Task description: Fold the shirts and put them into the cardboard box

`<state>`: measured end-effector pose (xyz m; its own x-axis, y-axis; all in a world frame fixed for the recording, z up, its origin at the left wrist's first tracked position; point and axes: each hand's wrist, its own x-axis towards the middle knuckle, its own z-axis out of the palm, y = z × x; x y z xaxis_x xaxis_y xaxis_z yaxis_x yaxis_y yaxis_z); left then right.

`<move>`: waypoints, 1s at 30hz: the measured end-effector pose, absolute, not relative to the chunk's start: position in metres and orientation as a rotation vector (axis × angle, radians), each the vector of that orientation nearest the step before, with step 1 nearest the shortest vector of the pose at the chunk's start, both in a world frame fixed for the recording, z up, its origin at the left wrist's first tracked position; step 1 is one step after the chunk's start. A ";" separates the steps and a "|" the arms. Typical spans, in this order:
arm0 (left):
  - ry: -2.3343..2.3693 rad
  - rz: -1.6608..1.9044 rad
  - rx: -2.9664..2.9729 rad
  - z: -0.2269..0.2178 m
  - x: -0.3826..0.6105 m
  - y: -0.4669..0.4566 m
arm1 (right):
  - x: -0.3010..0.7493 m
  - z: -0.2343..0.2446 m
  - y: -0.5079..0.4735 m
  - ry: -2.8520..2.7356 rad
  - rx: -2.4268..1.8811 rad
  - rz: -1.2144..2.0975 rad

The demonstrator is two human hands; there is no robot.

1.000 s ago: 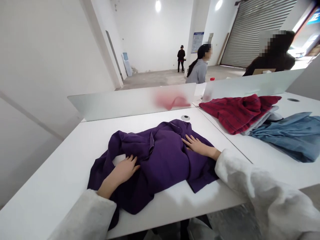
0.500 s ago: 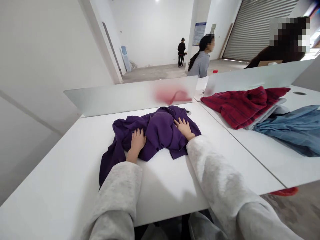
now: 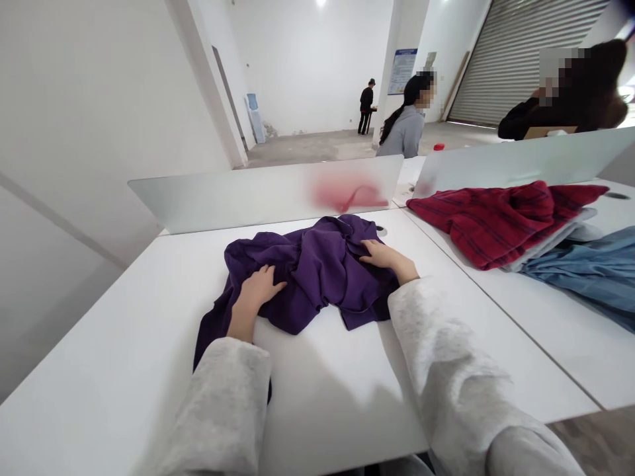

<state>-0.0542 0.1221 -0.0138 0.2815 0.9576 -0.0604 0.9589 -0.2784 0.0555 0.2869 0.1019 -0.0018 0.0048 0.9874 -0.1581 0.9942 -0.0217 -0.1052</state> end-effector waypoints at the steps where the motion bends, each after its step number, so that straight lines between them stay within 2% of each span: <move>1: 1.849 -0.103 2.398 -0.006 -0.060 0.122 | 0.290 0.005 0.101 2.138 2.206 -0.300; 5: 1.806 -0.398 2.259 0.016 -0.069 0.119 | 0.292 0.018 0.095 1.956 2.155 -0.433; 10: 1.730 -0.387 2.289 0.030 -0.066 0.113 | 0.296 0.030 0.090 1.921 2.106 -0.511; 12: 1.737 -0.190 2.285 0.040 -0.066 0.110 | 0.298 0.041 0.087 2.048 2.193 -0.451; 15: 1.717 0.457 2.116 0.057 -0.063 0.101 | 0.287 0.056 0.082 2.455 2.565 -0.387; 17: 1.494 0.787 1.936 0.066 -0.058 0.090 | 0.270 0.063 0.077 2.807 2.729 -0.590; 18: 1.320 0.836 1.882 0.070 -0.054 0.085 | 0.260 0.064 0.075 2.989 2.633 -0.804; 20: 0.966 0.710 1.880 0.074 -0.049 0.077 | 0.243 0.066 0.071 3.232 2.060 -1.210; 22: 0.801 0.490 1.959 0.073 -0.048 0.075 | 0.235 0.065 0.069 3.203 1.529 -1.249; 23: 0.830 0.410 2.004 0.071 -0.050 0.078 | 0.236 0.065 0.069 3.137 1.446 -1.157; 28: 1.524 0.025 2.126 0.052 -0.073 0.101 | 0.287 0.054 0.078 2.387 2.046 -0.444; 30: 1.628 -0.228 2.060 0.044 -0.080 0.107 | 0.314 0.047 0.077 1.973 2.154 -0.442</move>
